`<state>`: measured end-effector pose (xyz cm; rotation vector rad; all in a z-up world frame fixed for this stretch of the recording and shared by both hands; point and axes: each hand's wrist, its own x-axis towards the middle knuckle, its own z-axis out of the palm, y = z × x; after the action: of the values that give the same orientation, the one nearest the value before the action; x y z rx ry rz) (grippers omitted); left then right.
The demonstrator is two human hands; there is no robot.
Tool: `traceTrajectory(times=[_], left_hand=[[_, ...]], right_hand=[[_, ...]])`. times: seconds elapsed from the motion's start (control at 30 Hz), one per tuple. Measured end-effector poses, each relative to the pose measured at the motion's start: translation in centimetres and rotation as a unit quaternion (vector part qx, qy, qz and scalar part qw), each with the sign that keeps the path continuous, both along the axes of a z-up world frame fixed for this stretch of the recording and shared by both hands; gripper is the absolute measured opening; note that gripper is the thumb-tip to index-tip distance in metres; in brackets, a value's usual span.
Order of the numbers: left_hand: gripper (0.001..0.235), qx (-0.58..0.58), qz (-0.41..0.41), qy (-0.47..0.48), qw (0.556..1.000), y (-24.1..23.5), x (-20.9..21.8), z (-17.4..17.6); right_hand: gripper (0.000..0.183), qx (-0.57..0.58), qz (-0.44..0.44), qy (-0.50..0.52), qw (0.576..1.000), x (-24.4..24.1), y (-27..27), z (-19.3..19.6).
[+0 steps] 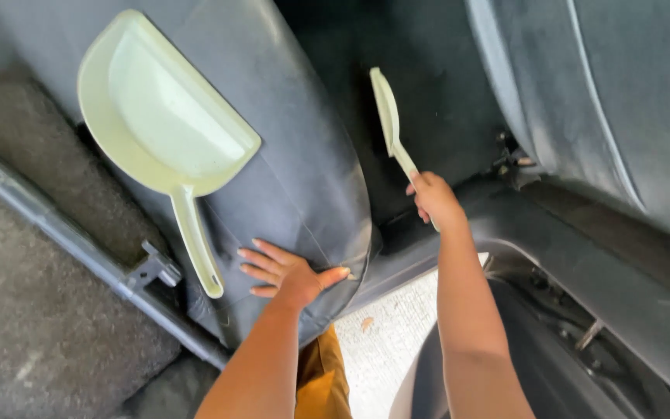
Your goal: The person sweeps the floor mat of a car using a small brush and dustpan. They then sweep the car door sill and the interior door panel before placing the tools on the seat.
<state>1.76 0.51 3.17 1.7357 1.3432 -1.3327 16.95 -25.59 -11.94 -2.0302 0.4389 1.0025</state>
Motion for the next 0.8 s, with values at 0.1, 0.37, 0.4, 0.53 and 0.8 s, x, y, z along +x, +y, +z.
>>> traceTrajectory(times=[0.1,0.37,0.4,0.53,0.8], left_hand=[[0.179,-0.012,-0.005,0.01,1.0,0.1,-0.2,-0.2],[0.188,-0.021,-0.065,0.11,0.992,0.1,1.0,-2.3],[0.189,-0.019,-0.079,0.116,0.99,-0.1,0.8,-2.4],[0.191,-0.027,-0.056,0.129,0.99,1.1,2.1,-2.4],[0.189,-0.045,-0.086,0.162,0.982,0.5,1.7,-2.1]], right_hand=[[0.034,0.049,-0.029,-0.039,0.998,6.9,5.4,1.1],[0.024,0.022,-0.19,-0.101,0.976,22.8,16.0,-2.3],[0.021,0.043,-0.219,-0.099,0.97,23.7,16.8,-3.6],[0.022,0.016,-0.182,-0.084,0.98,24.3,21.3,0.7],[0.042,-0.192,0.019,-0.03,0.981,17.6,13.4,-0.8]])
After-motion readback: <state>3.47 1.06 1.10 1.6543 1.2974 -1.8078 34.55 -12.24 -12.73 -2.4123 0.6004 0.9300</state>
